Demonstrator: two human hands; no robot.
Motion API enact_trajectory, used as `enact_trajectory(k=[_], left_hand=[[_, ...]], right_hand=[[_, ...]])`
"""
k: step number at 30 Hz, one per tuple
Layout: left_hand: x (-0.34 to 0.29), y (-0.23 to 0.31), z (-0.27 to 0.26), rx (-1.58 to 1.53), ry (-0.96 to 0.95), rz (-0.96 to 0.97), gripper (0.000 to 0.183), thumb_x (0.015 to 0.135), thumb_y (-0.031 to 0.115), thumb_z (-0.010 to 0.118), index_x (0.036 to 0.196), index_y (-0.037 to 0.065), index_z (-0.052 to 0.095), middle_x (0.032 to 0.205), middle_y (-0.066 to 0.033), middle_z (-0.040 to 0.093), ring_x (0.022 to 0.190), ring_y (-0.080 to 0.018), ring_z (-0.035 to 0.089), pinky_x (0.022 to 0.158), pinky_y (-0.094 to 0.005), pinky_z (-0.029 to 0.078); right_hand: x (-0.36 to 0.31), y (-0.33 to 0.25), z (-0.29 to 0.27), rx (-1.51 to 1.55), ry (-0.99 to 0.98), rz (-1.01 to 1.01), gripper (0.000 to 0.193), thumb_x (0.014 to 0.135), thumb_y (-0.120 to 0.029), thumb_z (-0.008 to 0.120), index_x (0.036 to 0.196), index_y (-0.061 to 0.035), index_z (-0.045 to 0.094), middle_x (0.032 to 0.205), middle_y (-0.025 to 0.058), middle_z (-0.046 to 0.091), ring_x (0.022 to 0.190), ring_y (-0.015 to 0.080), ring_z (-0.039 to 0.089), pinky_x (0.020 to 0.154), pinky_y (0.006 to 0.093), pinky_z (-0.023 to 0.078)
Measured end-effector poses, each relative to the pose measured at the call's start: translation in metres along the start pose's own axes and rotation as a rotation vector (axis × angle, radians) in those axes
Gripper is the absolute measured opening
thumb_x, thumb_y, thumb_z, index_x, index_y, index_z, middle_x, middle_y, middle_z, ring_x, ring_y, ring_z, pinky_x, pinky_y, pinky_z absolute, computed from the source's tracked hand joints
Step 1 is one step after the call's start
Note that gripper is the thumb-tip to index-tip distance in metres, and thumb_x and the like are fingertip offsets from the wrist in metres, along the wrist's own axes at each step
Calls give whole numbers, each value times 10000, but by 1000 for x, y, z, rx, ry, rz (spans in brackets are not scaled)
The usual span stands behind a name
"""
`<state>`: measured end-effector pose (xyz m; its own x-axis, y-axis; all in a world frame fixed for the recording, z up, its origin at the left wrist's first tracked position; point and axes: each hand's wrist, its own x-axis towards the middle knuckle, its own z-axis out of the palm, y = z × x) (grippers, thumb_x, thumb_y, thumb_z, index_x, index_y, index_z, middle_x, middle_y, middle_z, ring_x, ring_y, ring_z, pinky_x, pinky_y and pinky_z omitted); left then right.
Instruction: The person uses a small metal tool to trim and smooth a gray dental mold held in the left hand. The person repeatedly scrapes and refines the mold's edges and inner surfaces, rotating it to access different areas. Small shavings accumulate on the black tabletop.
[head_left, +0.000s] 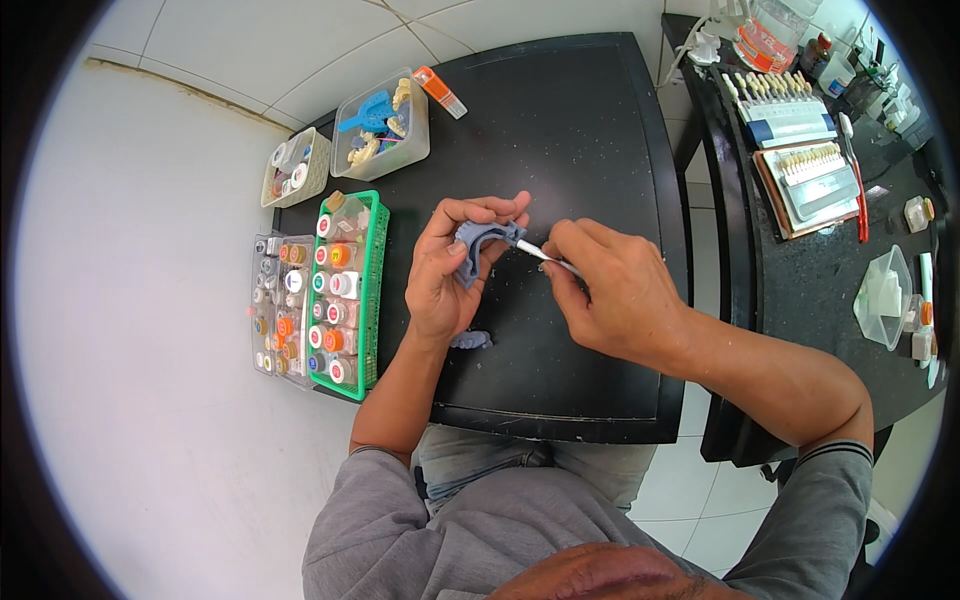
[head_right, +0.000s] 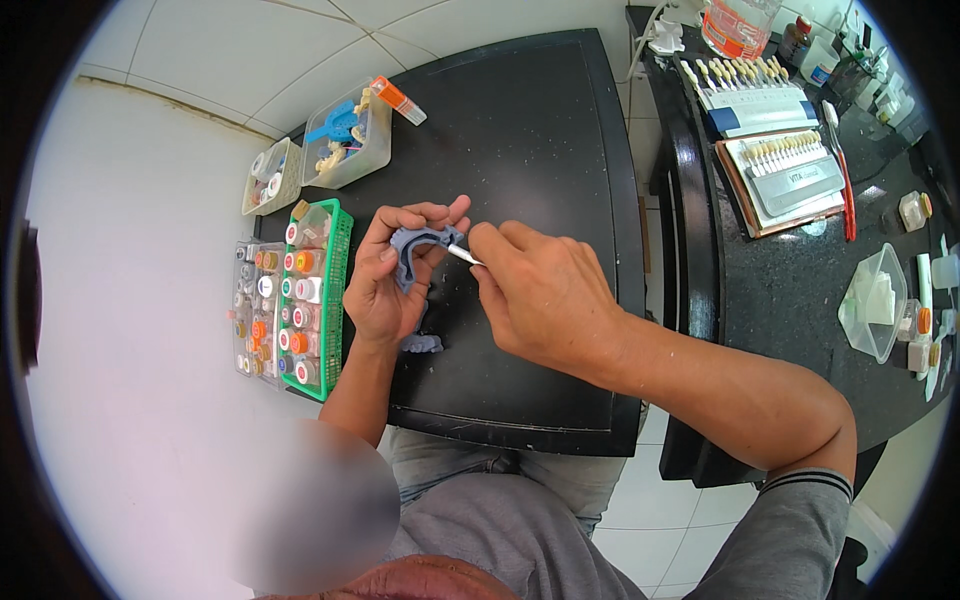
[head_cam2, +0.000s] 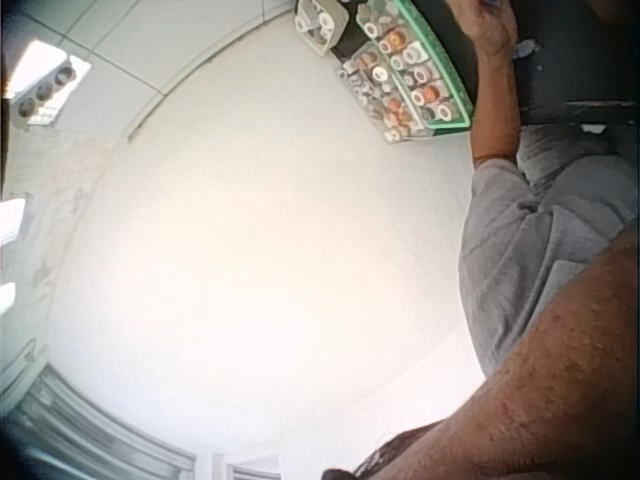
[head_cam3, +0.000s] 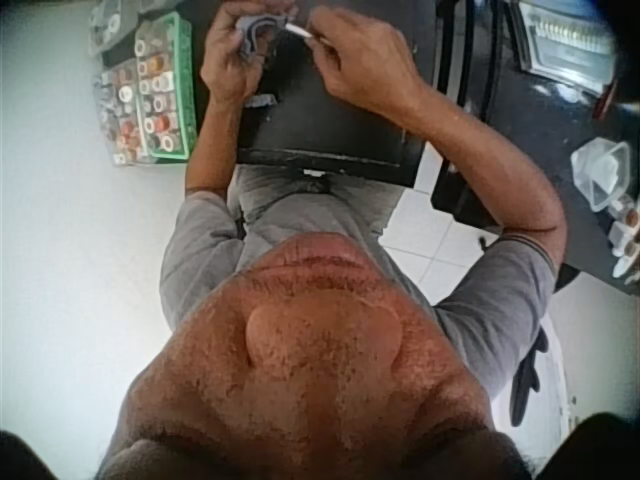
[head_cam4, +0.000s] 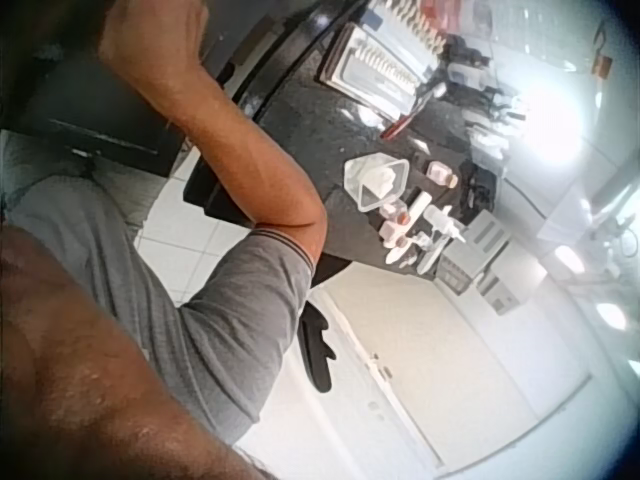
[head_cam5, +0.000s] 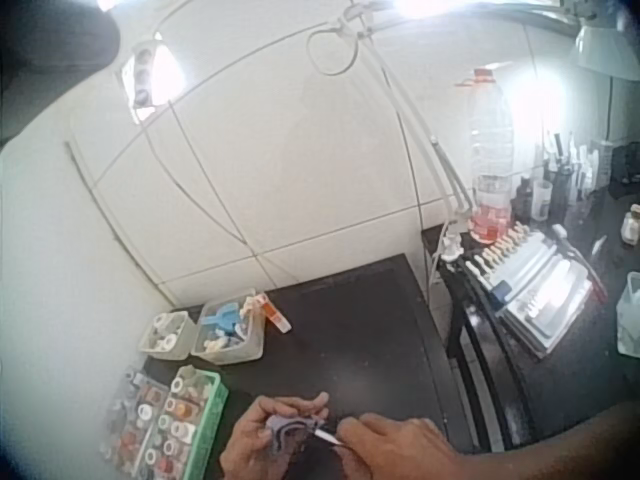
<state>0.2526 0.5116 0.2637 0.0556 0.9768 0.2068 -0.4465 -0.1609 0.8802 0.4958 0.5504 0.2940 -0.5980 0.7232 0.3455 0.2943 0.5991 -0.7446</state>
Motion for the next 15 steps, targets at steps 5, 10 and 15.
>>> enact_trajectory(k=[5, 10, 15], left_hand=[[-1, -2, -2, 1, -1, 1, 367, 1042, 196, 586, 1311, -54, 573, 1461, -307, 620, 1566, -512, 504, 1309, -605, 431], [-1, -1, 0, 26, 19, -15, 381, 1048, 238, 592, 1297, -49, 575, 1431, -284, 636, 1572, -552, 480, 1324, -633, 408], [0, -3, -2, -13, 15, -6, 380, 1040, 208, 562, 1312, -57, 574, 1452, -311, 633, 1554, -512, 519, 1304, -598, 440]], right_hand=[[0, 1, 0, -1, -5, -2, 174, 994, -64, 718, 1125, -35, 608, 898, 169, 666, 738, 460, 713, 639, 560, 559], [0, 0, 0, -8, -3, 3, 184, 994, -67, 722, 1128, -38, 599, 891, 166, 662, 737, 461, 713, 637, 561, 559], [-1, 3, 1, 12, 0, 10, 175, 990, -76, 727, 1125, -36, 621, 890, 172, 675, 740, 457, 719, 641, 561, 561]])
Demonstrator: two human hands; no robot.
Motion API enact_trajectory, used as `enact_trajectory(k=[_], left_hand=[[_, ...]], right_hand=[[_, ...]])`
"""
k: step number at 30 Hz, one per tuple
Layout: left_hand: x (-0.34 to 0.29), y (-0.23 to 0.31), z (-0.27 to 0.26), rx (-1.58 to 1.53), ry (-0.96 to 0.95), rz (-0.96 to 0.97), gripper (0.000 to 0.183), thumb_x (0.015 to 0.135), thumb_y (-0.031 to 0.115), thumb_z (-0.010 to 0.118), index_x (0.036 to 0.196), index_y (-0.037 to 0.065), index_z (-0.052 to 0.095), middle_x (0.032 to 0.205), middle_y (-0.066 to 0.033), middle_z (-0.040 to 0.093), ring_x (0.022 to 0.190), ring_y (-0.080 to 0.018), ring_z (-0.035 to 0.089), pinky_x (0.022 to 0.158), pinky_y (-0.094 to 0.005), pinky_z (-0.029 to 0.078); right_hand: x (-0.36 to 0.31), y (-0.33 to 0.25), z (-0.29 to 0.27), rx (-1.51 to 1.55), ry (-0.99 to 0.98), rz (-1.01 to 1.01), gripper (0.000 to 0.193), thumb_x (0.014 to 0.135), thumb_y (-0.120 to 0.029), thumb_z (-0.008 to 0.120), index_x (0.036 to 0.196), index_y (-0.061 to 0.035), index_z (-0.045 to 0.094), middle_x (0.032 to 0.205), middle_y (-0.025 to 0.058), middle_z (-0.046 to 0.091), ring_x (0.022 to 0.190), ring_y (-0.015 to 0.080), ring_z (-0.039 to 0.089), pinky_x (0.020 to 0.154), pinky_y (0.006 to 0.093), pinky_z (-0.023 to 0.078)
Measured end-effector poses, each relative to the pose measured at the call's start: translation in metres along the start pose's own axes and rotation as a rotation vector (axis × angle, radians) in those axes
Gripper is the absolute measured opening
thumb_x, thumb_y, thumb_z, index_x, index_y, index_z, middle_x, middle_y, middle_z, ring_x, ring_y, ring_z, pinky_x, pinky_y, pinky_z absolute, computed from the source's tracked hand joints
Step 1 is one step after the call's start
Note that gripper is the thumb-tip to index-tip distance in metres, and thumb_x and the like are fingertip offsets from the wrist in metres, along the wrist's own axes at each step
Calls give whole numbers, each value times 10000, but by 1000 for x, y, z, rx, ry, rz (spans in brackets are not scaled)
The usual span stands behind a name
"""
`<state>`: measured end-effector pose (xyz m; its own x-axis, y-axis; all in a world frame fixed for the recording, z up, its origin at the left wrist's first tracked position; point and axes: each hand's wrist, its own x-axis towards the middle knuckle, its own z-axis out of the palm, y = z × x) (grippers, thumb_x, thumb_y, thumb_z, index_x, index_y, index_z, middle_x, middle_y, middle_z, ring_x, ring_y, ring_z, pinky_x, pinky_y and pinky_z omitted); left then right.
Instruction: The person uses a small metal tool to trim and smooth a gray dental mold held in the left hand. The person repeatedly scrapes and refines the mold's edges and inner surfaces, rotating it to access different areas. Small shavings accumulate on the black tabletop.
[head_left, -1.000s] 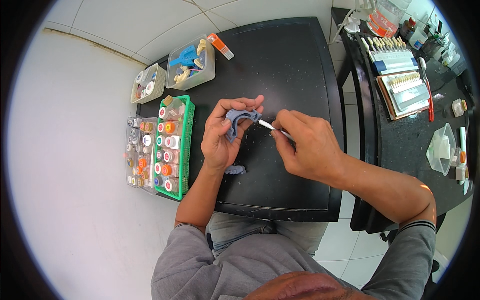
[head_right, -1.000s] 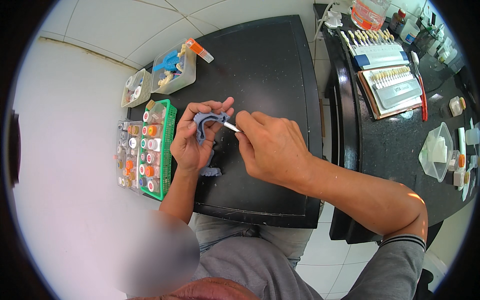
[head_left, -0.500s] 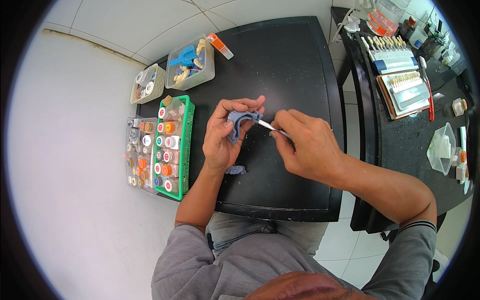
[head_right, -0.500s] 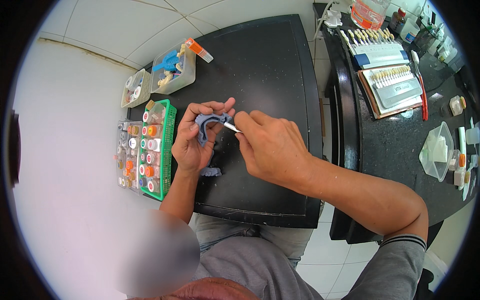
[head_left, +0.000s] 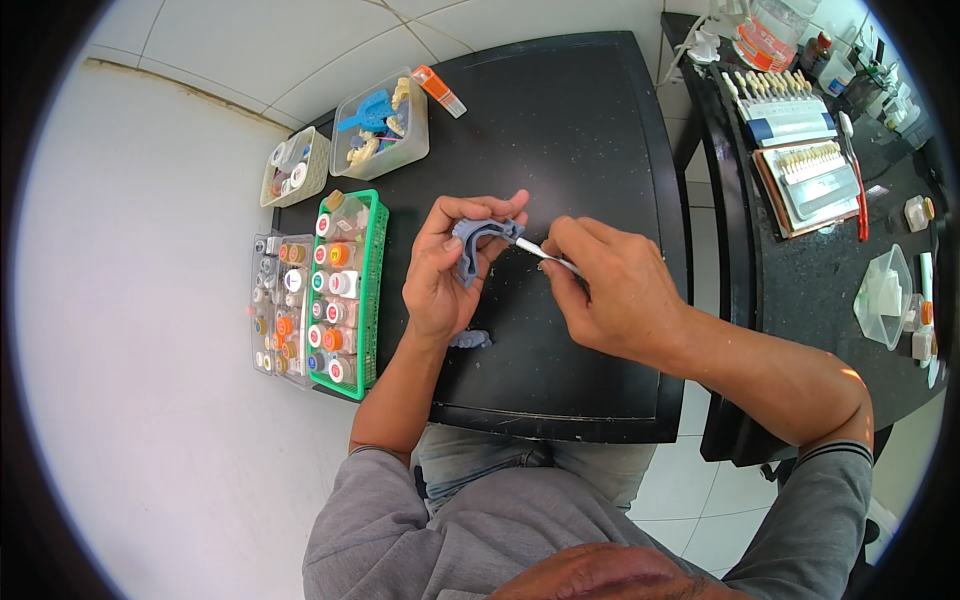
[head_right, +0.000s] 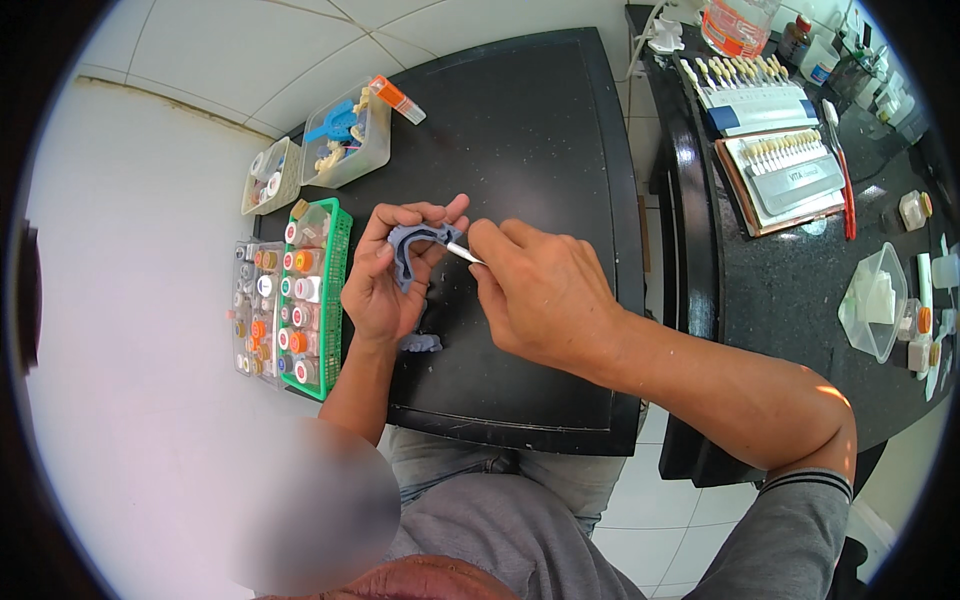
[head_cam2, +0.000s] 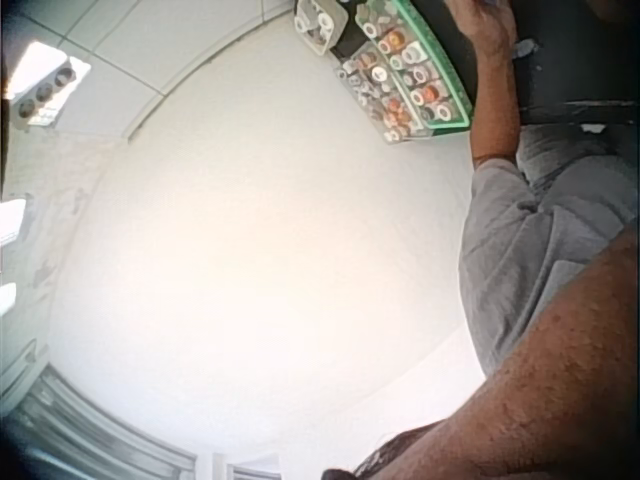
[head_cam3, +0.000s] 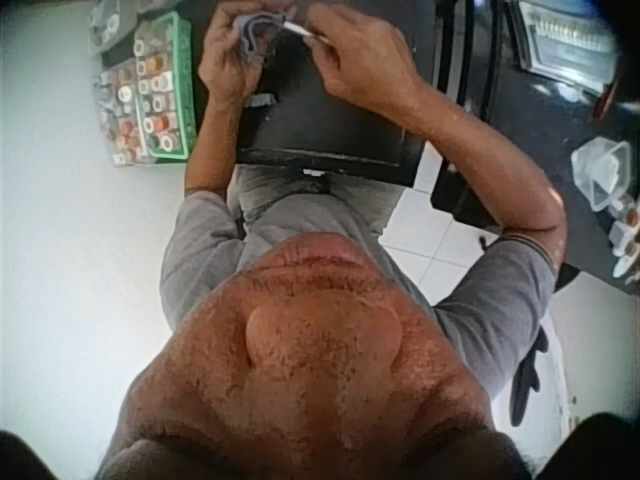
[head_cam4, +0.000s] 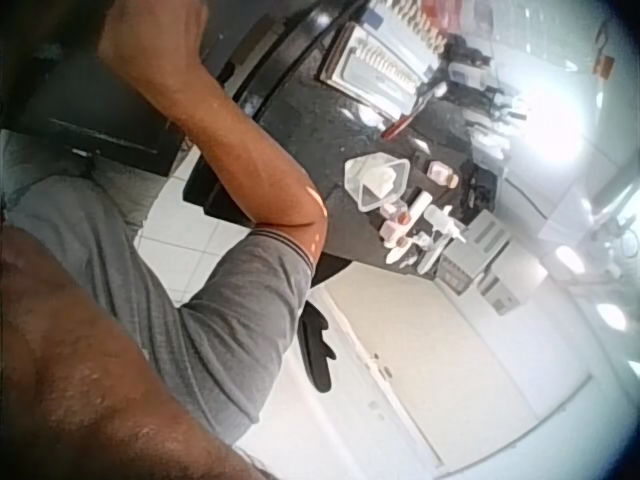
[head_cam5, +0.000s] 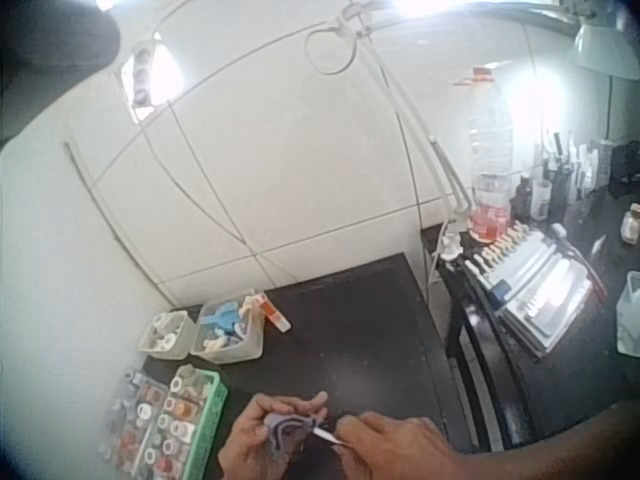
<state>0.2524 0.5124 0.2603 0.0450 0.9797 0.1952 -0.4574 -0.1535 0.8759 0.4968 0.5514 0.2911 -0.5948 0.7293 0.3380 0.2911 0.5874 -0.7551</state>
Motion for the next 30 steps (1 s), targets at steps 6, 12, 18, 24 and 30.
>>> enact_trajectory(k=[6, 12, 18, 24, 30], left_hand=[[1, -3, 1, -1, -21, -14, 386, 1038, 188, 546, 1330, -64, 568, 1462, -327, 630, 1548, -479, 539, 1293, -578, 457], [-1, -2, 0, 12, -15, -29, 385, 1090, 225, 544, 1353, -55, 565, 1459, -327, 639, 1506, -470, 585, 1269, -571, 483], [-5, 10, -2, 34, 18, -50, 442, 1123, 314, 576, 1380, -44, 554, 1405, -272, 665, 1521, -531, 552, 1269, -617, 478], [-9, 19, -17, 80, 55, -58, 452, 1148, 342, 558, 1396, -35, 540, 1395, -275, 670, 1466, -517, 612, 1247, -619, 503], [-17, 18, -45, 102, 147, -85, 462, 1201, 382, 492, 1463, 2, 486, 1415, -305, 688, 1378, -496, 688, 1155, -581, 594]], right_hand=[[0, 4, 0, -3, -3, -7, 177, 991, -75, 721, 1140, -23, 639, 888, 178, 687, 744, 454, 725, 645, 559, 562], [1, 3, 1, -30, 3, -2, 190, 991, -79, 730, 1153, -34, 641, 917, 166, 683, 757, 445, 726, 653, 552, 564], [5, -5, 6, -10, 40, -22, 206, 979, -65, 747, 1156, -41, 645, 948, 154, 678, 761, 432, 719, 641, 539, 561], [13, -14, 23, 56, 110, -20, 192, 979, -58, 746, 1139, -48, 639, 949, 153, 676, 740, 423, 707, 630, 525, 548], [22, -12, 52, 48, 68, 26, 153, 974, -62, 746, 1076, -53, 632, 889, 148, 701, 702, 418, 702, 625, 519, 533]])
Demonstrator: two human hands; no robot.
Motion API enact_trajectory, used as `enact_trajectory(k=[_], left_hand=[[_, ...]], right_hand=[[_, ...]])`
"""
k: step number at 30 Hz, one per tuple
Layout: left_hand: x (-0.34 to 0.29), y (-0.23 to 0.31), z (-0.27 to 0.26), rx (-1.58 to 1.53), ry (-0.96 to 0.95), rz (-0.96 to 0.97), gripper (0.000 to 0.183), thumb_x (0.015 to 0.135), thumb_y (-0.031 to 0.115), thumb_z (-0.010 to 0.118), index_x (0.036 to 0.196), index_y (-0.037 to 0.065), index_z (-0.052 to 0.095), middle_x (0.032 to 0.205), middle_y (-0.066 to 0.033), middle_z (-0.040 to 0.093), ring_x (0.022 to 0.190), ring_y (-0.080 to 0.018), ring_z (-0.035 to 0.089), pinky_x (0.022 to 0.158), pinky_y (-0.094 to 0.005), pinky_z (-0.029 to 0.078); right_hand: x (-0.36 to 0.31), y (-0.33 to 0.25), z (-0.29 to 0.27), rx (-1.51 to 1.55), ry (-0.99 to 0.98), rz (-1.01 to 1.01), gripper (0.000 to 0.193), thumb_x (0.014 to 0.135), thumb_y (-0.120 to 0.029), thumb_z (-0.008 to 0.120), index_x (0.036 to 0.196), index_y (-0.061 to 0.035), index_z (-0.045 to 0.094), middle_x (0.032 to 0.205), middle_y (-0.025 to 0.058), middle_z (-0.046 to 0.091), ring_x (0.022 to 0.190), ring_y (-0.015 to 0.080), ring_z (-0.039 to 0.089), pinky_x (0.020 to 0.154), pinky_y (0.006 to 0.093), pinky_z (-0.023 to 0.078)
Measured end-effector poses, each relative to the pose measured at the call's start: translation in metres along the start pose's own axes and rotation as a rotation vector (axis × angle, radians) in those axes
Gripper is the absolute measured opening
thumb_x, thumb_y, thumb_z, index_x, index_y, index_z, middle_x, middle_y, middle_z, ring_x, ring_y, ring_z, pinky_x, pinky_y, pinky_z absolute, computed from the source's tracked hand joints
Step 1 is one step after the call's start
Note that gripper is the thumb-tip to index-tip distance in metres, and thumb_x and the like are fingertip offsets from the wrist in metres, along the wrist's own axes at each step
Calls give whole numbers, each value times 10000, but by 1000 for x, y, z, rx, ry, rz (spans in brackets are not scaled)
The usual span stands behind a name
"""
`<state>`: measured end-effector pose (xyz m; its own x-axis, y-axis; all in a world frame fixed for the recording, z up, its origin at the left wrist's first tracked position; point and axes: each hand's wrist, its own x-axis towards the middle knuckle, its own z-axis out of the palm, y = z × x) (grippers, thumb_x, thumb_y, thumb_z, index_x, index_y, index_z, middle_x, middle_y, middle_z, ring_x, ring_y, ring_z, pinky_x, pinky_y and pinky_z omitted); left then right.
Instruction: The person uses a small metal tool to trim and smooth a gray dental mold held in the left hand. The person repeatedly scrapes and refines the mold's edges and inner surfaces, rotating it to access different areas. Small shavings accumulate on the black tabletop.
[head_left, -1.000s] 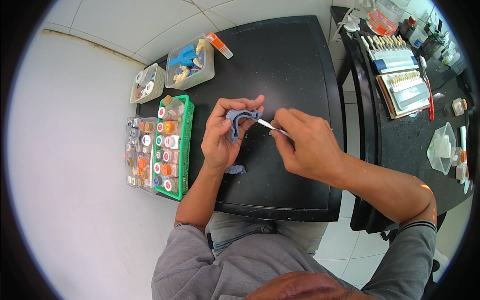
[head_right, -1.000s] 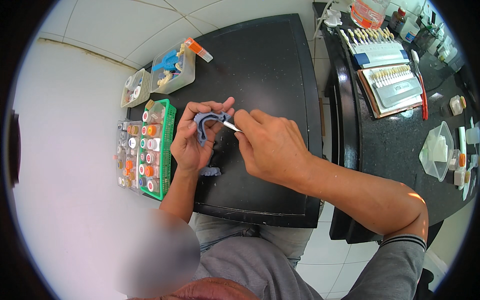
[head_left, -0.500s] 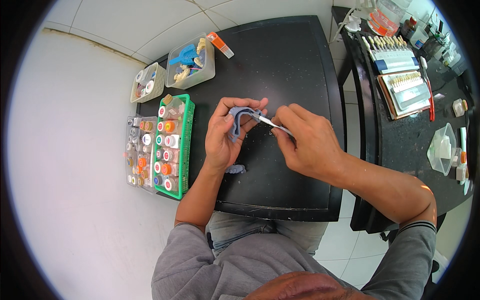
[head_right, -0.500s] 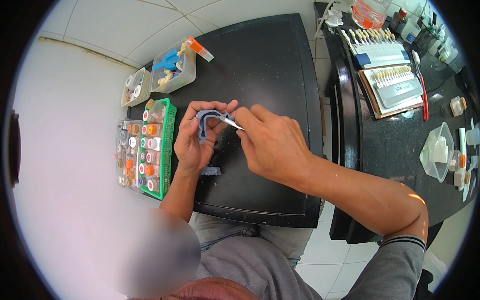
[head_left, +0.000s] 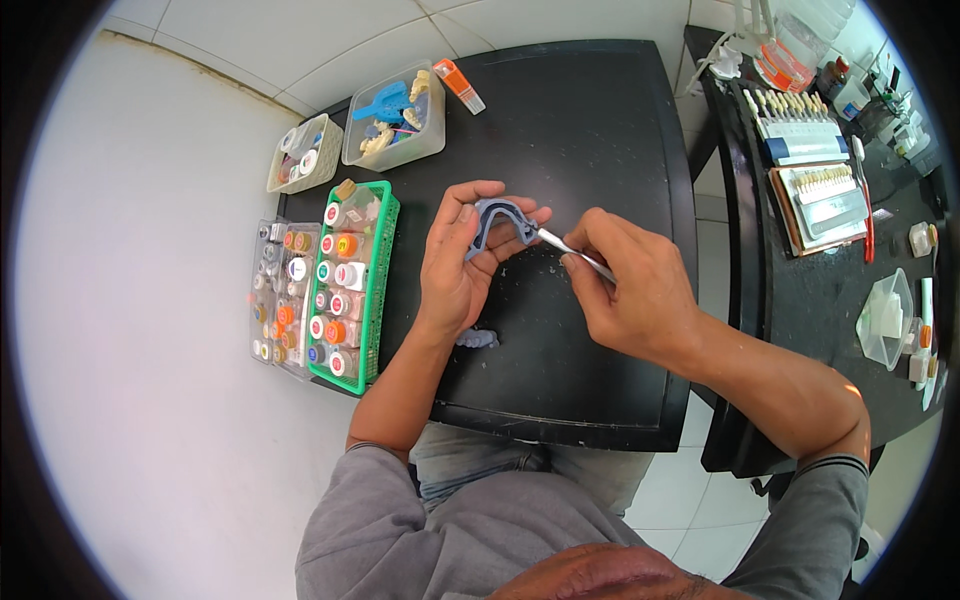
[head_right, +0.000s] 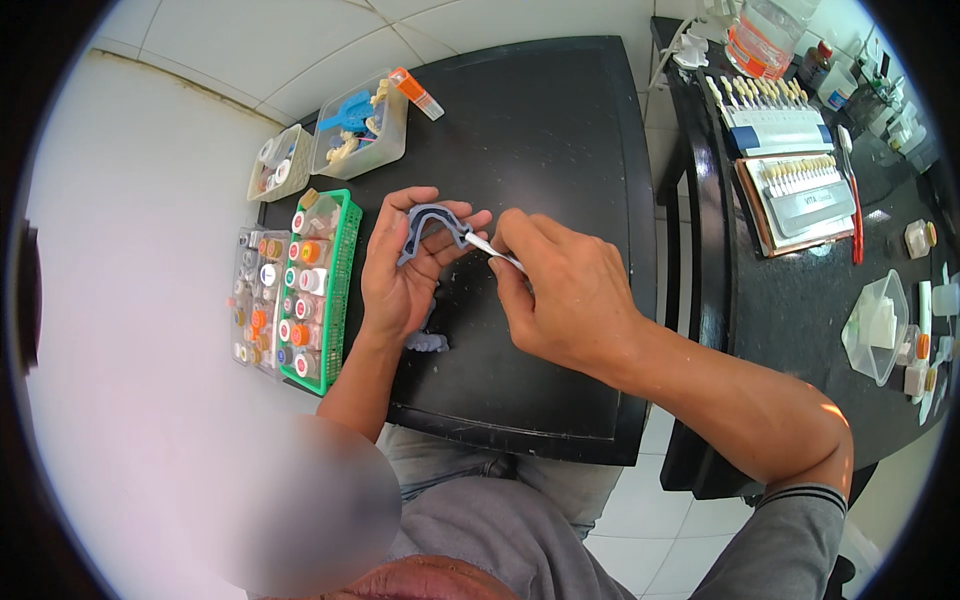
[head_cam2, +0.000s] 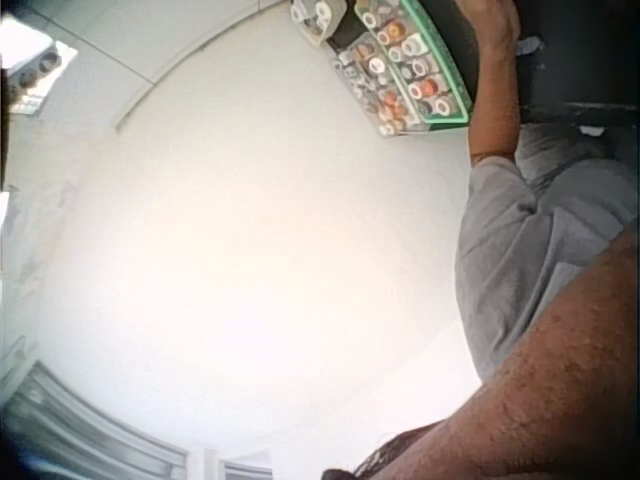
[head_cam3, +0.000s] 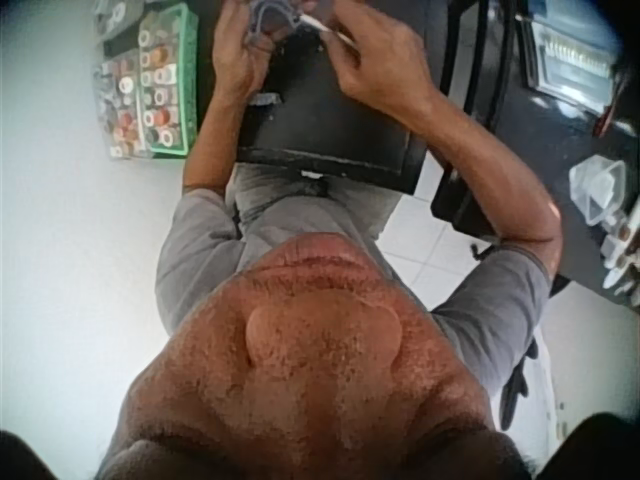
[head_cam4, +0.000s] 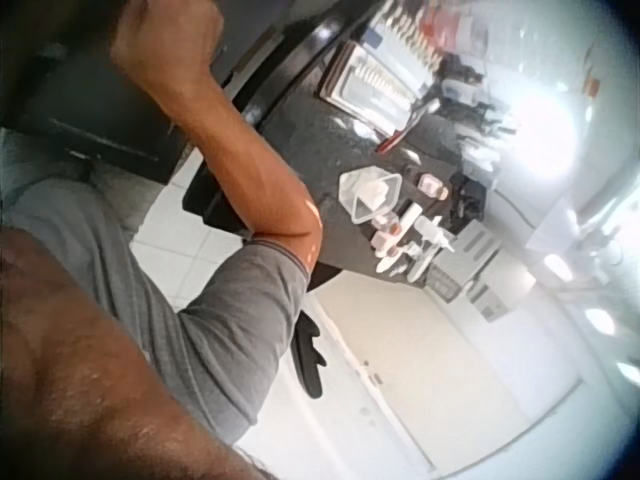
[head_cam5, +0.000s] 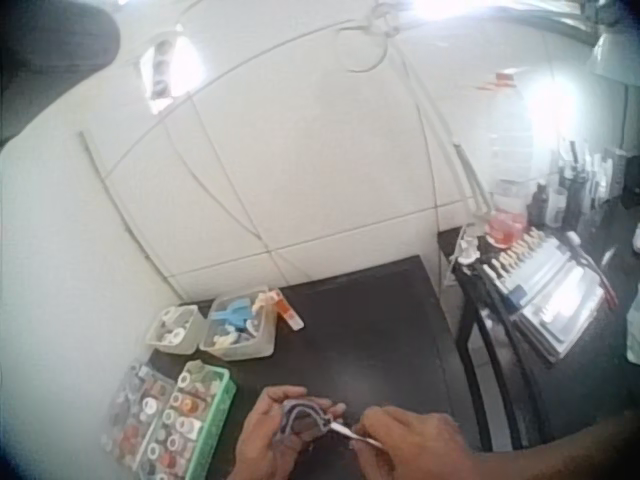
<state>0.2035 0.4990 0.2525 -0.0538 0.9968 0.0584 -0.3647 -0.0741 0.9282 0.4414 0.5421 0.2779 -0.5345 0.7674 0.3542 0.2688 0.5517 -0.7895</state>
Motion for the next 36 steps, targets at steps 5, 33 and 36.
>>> enact_trajectory(k=[5, 33, 36], left_hand=[[-12, 4, -28, 13, 16, -12, 508, 1221, 450, 406, 1468, 18, 508, 1398, -310, 710, 1329, -465, 728, 1100, -542, 631], [-124, 23, -61, 674, -12, 374, 751, 1078, 472, 689, 1682, 67, 502, 1247, -181, 750, 1147, -278, 740, 906, -366, 579], [-124, 41, -63, 107, -10, 88, 777, 1159, 632, 451, 1703, 78, 460, 1189, -174, 737, 1065, -288, 745, 819, -356, 563]], right_hand=[[-1, -7, 31, -5, 11, 22, 140, 968, -61, 749, 1051, -50, 636, 847, 152, 716, 703, 402, 722, 627, 487, 540], [-66, -38, 73, 120, 120, 182, 146, 1021, -108, 732, 1116, 2, 723, 752, 109, 695, 658, 191, 649, 652, 357, 505], [-59, -56, 75, 114, 127, 150, 154, 1031, -116, 731, 1129, 3, 737, 727, 111, 680, 650, 184, 643, 639, 351, 492]])
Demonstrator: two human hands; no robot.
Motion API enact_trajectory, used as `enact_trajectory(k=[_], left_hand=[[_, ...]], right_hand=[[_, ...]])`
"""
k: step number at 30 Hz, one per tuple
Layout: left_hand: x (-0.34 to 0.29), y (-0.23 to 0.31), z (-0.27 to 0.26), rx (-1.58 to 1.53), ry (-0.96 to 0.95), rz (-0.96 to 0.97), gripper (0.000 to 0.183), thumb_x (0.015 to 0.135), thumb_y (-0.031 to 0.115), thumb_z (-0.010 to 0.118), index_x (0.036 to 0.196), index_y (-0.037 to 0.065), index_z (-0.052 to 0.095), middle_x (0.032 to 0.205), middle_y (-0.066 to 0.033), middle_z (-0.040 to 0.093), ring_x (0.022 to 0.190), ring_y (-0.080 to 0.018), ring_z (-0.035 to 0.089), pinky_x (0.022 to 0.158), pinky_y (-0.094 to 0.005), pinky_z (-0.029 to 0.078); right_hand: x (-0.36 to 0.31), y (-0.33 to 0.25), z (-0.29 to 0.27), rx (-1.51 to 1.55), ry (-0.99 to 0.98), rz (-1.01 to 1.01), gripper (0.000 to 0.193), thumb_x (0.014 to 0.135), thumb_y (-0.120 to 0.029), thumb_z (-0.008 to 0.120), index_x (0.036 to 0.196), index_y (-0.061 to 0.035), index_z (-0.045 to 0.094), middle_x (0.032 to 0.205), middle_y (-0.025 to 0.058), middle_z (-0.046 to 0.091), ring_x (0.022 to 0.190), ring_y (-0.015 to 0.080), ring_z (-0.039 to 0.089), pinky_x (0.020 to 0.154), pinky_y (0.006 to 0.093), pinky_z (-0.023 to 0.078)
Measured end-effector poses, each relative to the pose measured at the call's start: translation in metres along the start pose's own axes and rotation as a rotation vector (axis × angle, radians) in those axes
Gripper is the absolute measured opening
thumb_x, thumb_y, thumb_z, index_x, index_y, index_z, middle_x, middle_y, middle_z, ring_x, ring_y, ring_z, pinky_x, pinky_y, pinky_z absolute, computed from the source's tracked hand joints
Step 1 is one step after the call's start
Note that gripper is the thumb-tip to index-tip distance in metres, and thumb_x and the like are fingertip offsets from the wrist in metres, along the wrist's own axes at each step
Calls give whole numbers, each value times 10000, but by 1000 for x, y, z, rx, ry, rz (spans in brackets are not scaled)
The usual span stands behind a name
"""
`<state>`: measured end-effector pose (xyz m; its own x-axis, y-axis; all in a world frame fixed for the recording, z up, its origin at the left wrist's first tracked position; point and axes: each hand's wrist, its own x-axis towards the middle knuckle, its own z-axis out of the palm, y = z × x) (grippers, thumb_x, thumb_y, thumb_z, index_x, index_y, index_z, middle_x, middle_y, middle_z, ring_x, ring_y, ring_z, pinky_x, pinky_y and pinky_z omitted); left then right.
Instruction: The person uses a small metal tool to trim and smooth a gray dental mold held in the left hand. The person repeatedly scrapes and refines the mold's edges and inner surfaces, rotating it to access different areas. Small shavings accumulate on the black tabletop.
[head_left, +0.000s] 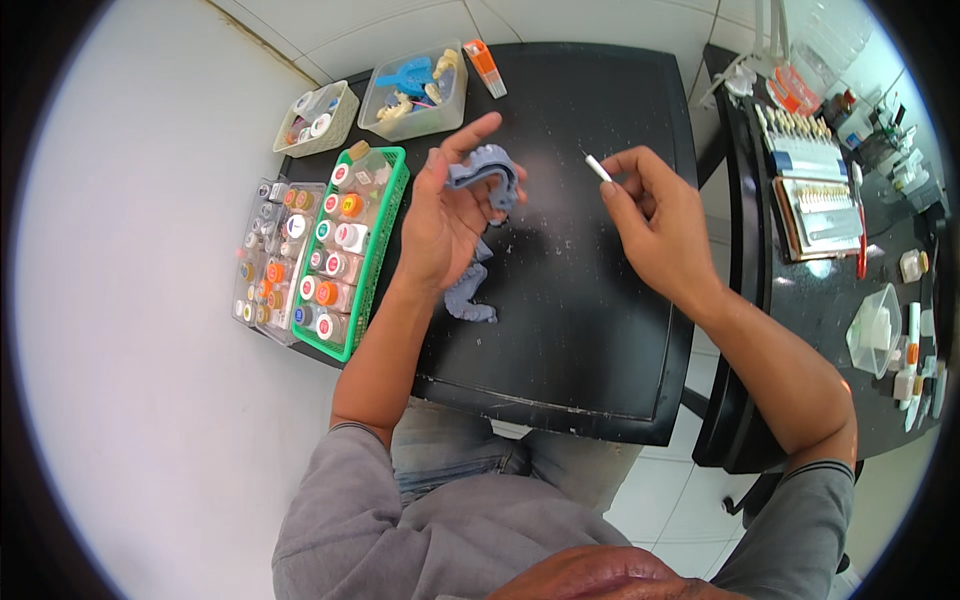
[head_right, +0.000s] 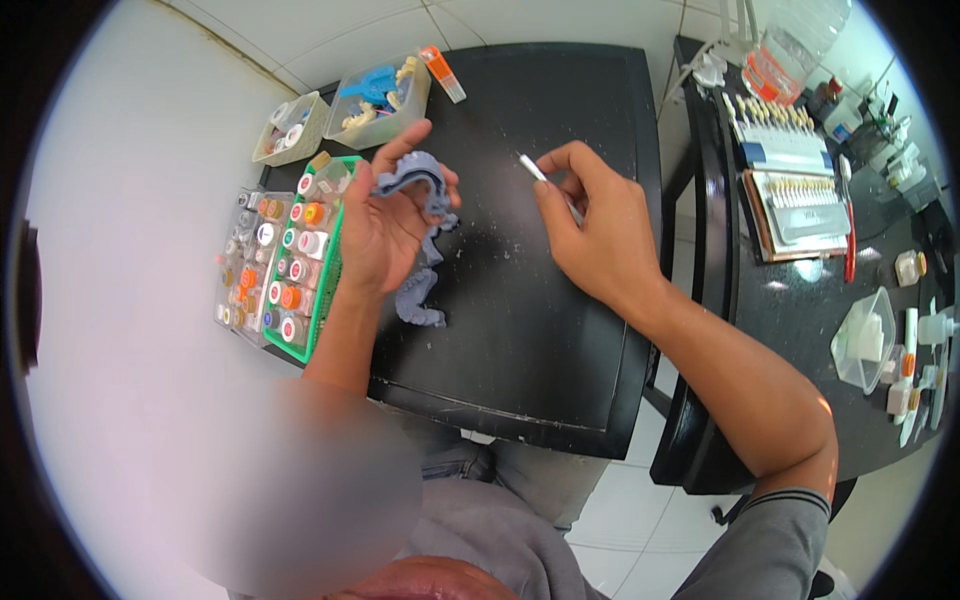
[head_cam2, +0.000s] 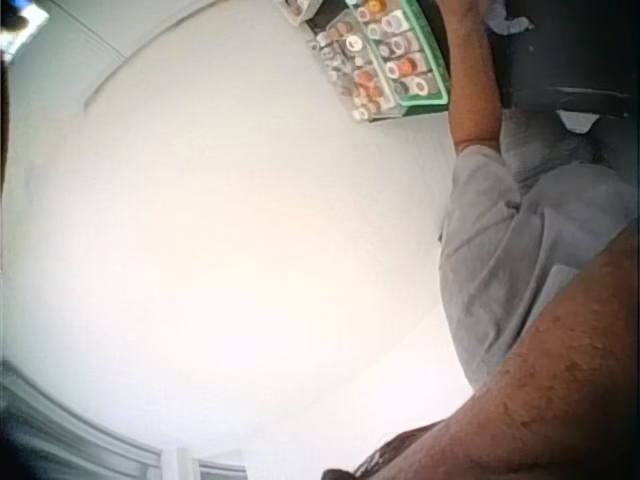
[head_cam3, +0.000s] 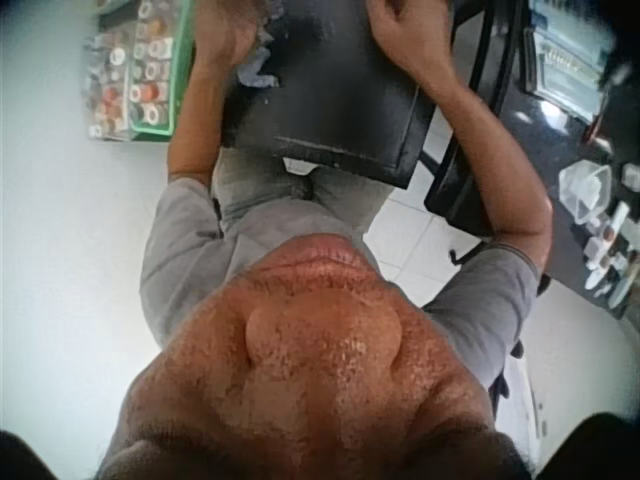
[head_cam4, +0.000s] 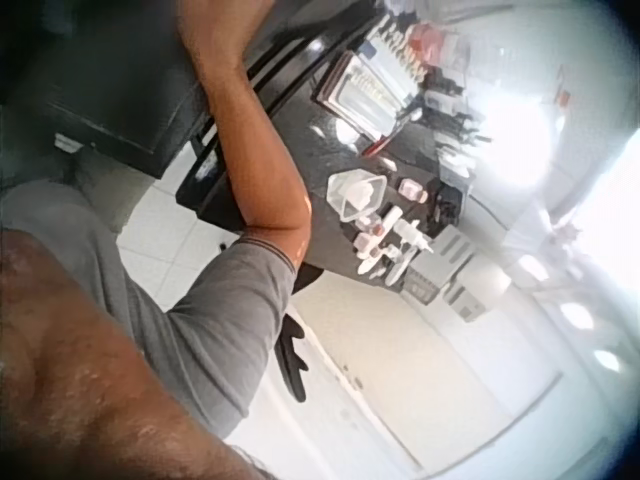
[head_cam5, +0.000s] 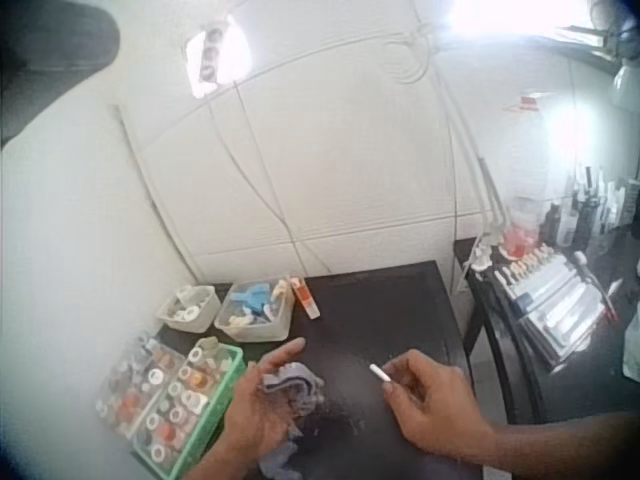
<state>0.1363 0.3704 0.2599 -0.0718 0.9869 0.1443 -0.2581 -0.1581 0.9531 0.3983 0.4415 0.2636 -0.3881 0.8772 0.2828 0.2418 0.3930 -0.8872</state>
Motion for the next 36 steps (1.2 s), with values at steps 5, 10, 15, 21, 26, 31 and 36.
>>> enact_trajectory(k=[5, 10, 15, 21, 26, 31, 36], left_hand=[[-5, 17, -3, -266, -13, -207, 877, 1153, 773, 286, 1616, 62, 509, 1127, -159, 713, 941, -299, 744, 666, -319, 518], [-4, 27, -16, -272, -78, -225, 936, 1137, 812, 252, 1549, 26, 550, 1128, -143, 703, 928, -266, 730, 642, -296, 491], [1, 38, -24, -89, -35, -219, 904, 1143, 799, 274, 1549, 42, 558, 1116, -102, 701, 920, -200, 700, 615, -274, 435], [10, 46, -34, 9, 27, -231, 893, 1142, 813, 250, 1438, 64, 636, 1019, -45, 692, 821, -124, 661, 572, -238, 365], [13, 41, -46, 37, 27, -243, 901, 1132, 832, 230, 1340, 67, 658, 953, -35, 657, 755, -109, 630, 520, -224, 324], [13, 28, -54, 55, 9, -270, 893, 1129, 835, 244, 1345, 69, 647, 922, -25, 627, 751, -98, 611, 506, -230, 316], [14, 23, -53, 87, -12, -271, 855, 1139, 811, 299, 1359, 57, 636, 903, -23, 618, 744, -94, 595, 519, -225, 323]], right_hand=[[3, -27, 15, -10, -25, 8, 163, 1056, -125, 713, 1127, 16, 753, 686, 123, 644, 621, 190, 606, 617, 354, 464], [10, -46, 21, -48, -71, -31, 151, 1061, -114, 708, 1119, 18, 753, 757, 134, 672, 629, 200, 596, 606, 361, 453], [17, -56, 30, -173, -112, -199, 146, 1011, -59, 756, 1150, -15, 763, 895, 157, 716, 689, 275, 692, 627, 393, 518], [24, -60, 42, -213, -106, -273, 208, 977, -51, 793, 1184, -47, 776, 936, 140, 726, 739, 321, 757, 673, 414, 592], [23, -62, 50, -310, -130, -367, 244, 963, -49, 812, 1204, -87, 804, 945, 77, 709, 679, 274, 740, 608, 400, 577], [21, -51, 58, -415, -119, -450, 253, 960, -40, 813, 1207, -93, 828, 958, 56, 674, 662, 239, 725, 573, 380, 560], [22, -45, 59, -421, -118, -470, 243, 972, -36, 799, 1211, -65, 823, 960, 63, 663, 654, 243, 717, 574, 385, 563]])
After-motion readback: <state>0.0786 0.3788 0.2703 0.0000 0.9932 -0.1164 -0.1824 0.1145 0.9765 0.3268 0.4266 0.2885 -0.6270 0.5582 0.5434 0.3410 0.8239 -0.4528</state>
